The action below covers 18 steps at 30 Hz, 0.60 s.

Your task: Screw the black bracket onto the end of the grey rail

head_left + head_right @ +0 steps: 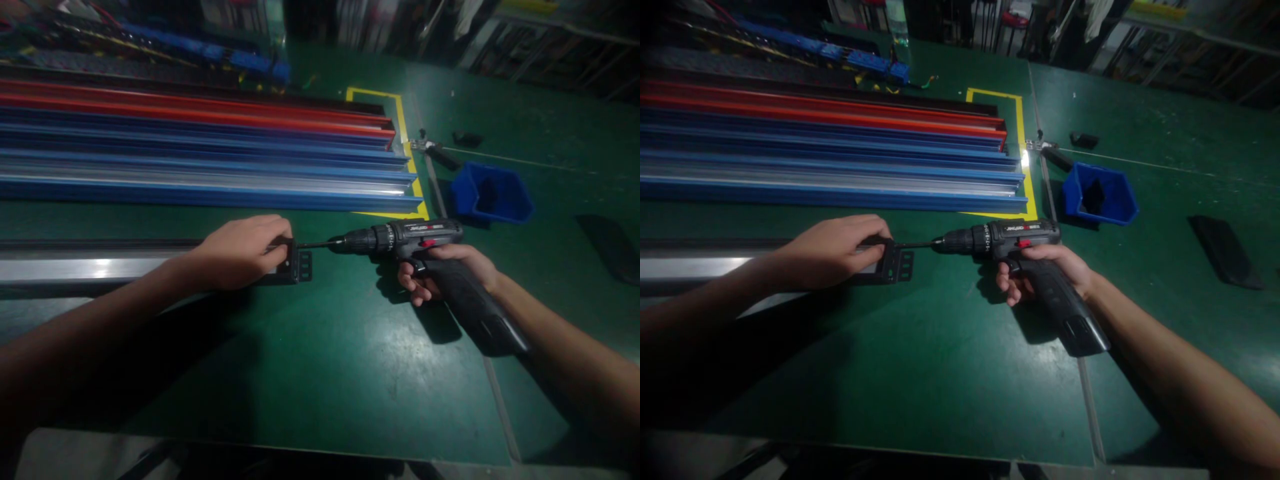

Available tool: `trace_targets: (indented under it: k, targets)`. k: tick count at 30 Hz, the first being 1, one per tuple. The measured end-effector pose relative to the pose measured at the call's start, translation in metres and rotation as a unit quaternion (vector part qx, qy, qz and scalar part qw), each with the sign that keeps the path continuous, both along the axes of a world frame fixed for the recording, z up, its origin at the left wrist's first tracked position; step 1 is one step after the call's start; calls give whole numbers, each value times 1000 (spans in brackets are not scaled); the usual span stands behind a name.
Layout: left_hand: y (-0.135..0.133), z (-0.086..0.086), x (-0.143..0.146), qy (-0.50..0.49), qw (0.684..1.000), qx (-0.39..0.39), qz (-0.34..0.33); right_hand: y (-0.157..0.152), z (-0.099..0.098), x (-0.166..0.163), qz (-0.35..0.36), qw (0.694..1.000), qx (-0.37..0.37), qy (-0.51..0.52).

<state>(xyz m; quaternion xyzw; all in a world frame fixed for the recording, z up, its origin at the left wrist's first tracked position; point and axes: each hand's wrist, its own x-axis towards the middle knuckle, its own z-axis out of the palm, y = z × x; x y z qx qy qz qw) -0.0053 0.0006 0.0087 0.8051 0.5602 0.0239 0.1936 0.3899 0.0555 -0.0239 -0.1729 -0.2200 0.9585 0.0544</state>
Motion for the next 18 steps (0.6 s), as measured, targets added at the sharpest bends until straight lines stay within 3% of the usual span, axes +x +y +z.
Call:
trace_targets:
  k: [18]
  targets:
    - [1,-2,-2,4,1000,0,3,2,-1,1,10,1000,-1,13]
